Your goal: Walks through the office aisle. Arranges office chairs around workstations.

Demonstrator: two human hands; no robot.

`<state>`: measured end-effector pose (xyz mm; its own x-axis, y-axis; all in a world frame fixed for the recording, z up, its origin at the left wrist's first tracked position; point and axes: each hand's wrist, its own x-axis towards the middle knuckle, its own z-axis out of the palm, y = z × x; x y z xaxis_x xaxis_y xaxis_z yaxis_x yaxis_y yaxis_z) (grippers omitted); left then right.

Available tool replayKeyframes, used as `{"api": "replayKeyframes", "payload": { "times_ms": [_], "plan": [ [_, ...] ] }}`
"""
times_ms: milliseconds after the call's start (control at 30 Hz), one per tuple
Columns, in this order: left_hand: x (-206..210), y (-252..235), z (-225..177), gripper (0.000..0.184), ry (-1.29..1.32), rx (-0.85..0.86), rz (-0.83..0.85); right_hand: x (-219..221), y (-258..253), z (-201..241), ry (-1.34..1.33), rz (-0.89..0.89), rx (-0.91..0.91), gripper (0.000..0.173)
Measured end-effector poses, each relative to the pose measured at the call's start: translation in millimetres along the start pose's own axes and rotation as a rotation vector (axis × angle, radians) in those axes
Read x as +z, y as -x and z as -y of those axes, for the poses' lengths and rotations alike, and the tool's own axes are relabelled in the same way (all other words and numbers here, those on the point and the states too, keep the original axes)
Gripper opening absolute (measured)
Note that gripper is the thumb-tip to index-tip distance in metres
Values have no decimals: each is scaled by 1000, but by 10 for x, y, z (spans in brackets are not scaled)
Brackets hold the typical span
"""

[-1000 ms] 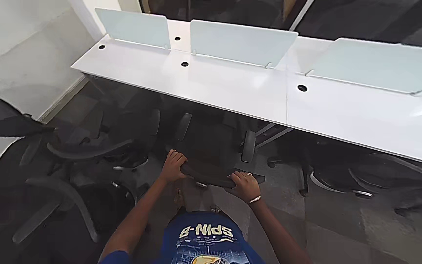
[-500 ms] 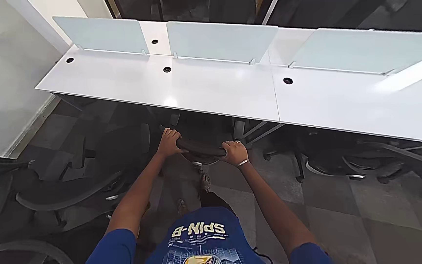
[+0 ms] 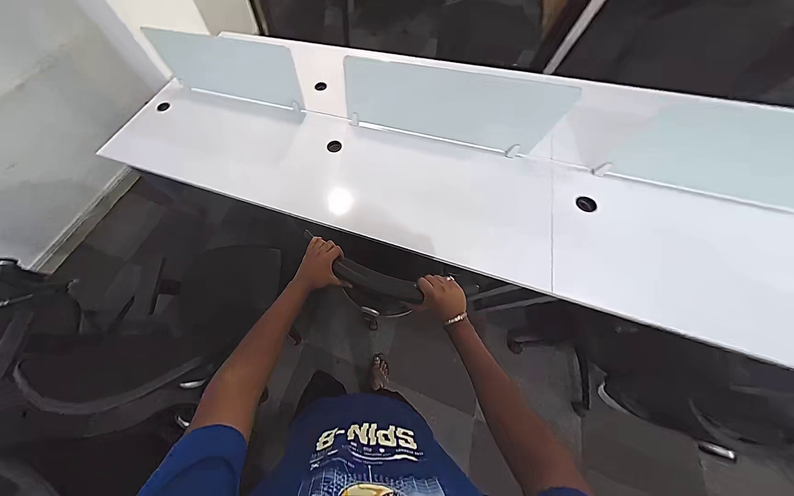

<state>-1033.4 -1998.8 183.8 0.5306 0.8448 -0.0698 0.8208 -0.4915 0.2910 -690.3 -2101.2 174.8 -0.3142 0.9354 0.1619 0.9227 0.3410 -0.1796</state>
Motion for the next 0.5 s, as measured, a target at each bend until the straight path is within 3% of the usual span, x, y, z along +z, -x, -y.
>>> {"api": "replayKeyframes", "payload": {
  "times_ms": [67, 167, 333, 433, 500],
  "plan": [
    [38, 9, -13, 83, 44, 17, -33, 72, 26, -32, 39, -130, -37, 59],
    [9, -23, 11, 83, 80, 51, -52, 55, -34, -37, 67, -153, -53, 61],
    [49, 98, -3, 74, 95, 89, -98, -34, 19, 116, 19, 59, 63, 56],
    [150, 185, -27, 69, 163, 101, -162, -223, -61, 248, -320, 301, 223, 59],
    [225, 299, -64, 63, 263, 121, -246, -284, -173, 505, -614, 240, 208, 57]
  ]
}}
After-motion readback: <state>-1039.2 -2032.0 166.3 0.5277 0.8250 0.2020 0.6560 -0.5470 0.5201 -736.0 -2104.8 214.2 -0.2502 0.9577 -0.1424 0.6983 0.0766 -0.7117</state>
